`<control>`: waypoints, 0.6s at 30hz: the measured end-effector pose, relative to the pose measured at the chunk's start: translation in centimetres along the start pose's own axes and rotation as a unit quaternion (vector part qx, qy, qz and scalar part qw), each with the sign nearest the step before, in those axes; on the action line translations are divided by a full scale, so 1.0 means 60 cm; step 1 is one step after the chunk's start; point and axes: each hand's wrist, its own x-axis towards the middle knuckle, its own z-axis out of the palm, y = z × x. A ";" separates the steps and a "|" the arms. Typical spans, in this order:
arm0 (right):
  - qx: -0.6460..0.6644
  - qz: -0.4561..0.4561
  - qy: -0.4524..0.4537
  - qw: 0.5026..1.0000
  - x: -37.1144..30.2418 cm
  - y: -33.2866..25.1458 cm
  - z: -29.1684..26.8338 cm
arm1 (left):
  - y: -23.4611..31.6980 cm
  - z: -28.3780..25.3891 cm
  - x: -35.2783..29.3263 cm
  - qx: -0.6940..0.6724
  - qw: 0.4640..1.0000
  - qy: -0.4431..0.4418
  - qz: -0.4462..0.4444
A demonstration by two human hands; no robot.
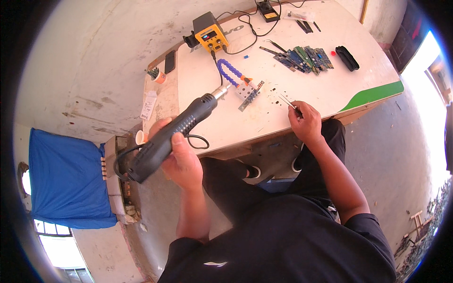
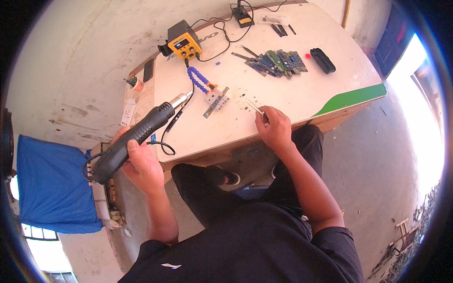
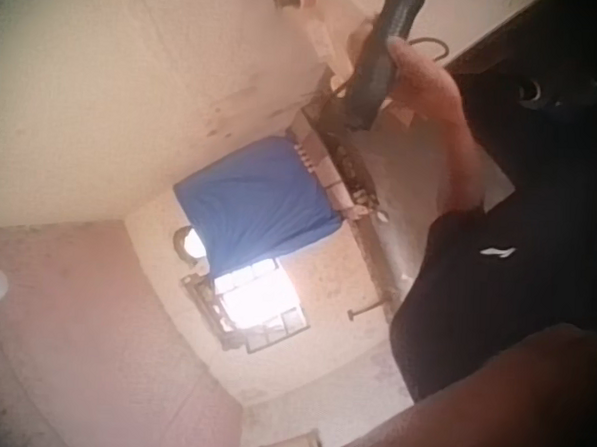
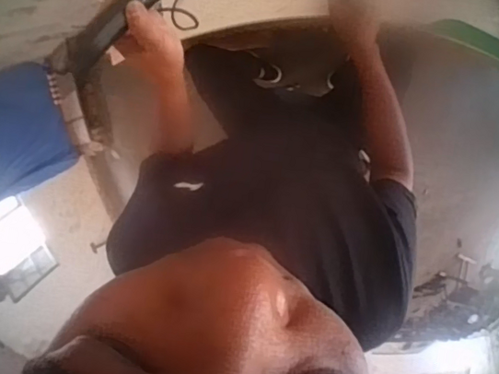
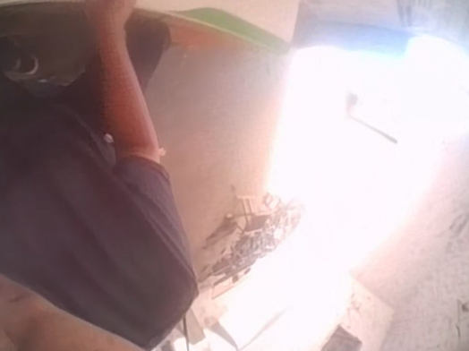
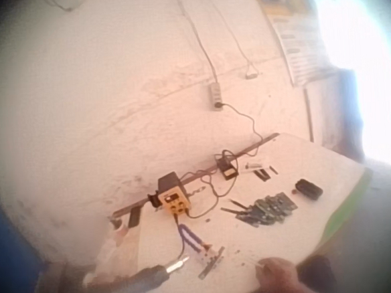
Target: The person uses a soldering iron and tweezers to work on a small circuit board held in a clamp. They apply heat to specific points on the board and use the tweezers to manipulate small components or solder. The person occasionally places the soldering iron in its stand and adjusts the board's position.
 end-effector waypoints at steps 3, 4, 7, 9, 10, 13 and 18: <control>0.007 0.007 0.000 1.000 0.000 -0.001 0.002 | -0.002 0.011 0.020 -0.172 0.983 0.020 -0.060; 0.010 0.009 0.003 1.000 -0.001 -0.001 0.003 | -0.005 0.011 0.027 -0.231 0.969 0.026 -0.081; 0.010 0.016 0.003 1.000 -0.001 0.000 0.002 | -0.022 0.015 0.047 -0.355 0.924 0.042 -0.138; 0.008 0.020 -0.001 1.000 -0.001 -0.001 0.002 | -0.029 0.021 0.064 -0.416 0.891 0.052 -0.172; 0.006 0.021 -0.004 1.000 0.000 -0.001 0.002 | -0.026 0.030 0.069 -0.401 0.888 0.095 -0.203; -0.001 0.010 -0.004 1.000 0.000 0.000 0.004 | -0.053 0.036 0.070 -0.379 0.891 0.109 -0.224; 0.003 -0.001 0.007 1.000 -0.002 0.006 0.007 | -0.051 0.069 0.075 -0.340 0.881 0.147 -0.294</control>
